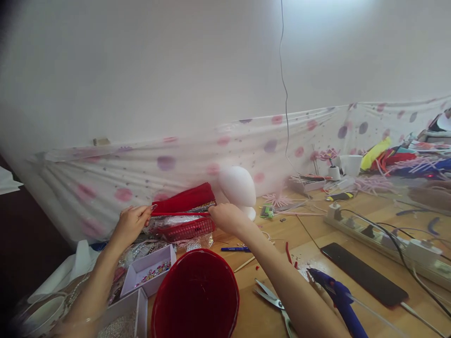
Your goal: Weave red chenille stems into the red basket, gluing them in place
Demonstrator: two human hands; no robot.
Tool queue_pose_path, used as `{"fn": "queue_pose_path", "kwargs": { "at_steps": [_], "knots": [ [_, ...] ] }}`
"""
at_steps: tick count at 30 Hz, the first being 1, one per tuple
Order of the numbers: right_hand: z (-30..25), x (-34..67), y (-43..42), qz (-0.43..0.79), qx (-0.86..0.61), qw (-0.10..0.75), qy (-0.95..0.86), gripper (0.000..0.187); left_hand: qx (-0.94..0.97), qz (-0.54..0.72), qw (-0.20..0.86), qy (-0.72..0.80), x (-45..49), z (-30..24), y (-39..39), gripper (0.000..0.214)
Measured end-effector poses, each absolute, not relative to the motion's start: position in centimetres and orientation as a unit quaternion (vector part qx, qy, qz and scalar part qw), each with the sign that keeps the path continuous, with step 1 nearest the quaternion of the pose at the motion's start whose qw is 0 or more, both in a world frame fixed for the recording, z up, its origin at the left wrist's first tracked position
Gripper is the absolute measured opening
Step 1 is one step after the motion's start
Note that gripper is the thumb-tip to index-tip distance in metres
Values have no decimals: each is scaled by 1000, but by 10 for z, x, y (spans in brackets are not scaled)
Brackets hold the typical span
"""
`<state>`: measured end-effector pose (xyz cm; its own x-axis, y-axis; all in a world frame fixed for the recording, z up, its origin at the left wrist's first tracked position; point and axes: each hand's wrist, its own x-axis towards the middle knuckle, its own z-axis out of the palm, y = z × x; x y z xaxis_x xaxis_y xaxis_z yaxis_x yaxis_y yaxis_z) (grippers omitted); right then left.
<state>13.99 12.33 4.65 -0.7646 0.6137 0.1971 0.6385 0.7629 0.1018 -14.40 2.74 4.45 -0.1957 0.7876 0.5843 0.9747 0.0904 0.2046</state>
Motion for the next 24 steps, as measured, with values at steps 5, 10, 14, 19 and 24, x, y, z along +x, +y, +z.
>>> {"fn": "queue_pose_path", "kwargs": {
  "at_steps": [5, 10, 14, 19, 24],
  "knots": [
    [40, 150, 132, -77, -364, 77, -925, 26, -504, -327, 187, -777, -168, 42, 14, 44],
    [37, 149, 132, -69, -373, 70, -923, 27, -525, -358, 125, -762, -151, 38, 19, 40],
    [37, 143, 124, -64, -379, 70, -921, 27, -706, -320, 126, -619, -118, 37, 31, 61],
    [36, 142, 122, -55, -384, 79, -918, 28, -730, -280, -47, -622, -80, 37, 34, 42],
    [32, 161, 125, -30, -385, 102, -917, 27, -714, -326, -90, -613, -79, 32, 33, 31]
  ]
}}
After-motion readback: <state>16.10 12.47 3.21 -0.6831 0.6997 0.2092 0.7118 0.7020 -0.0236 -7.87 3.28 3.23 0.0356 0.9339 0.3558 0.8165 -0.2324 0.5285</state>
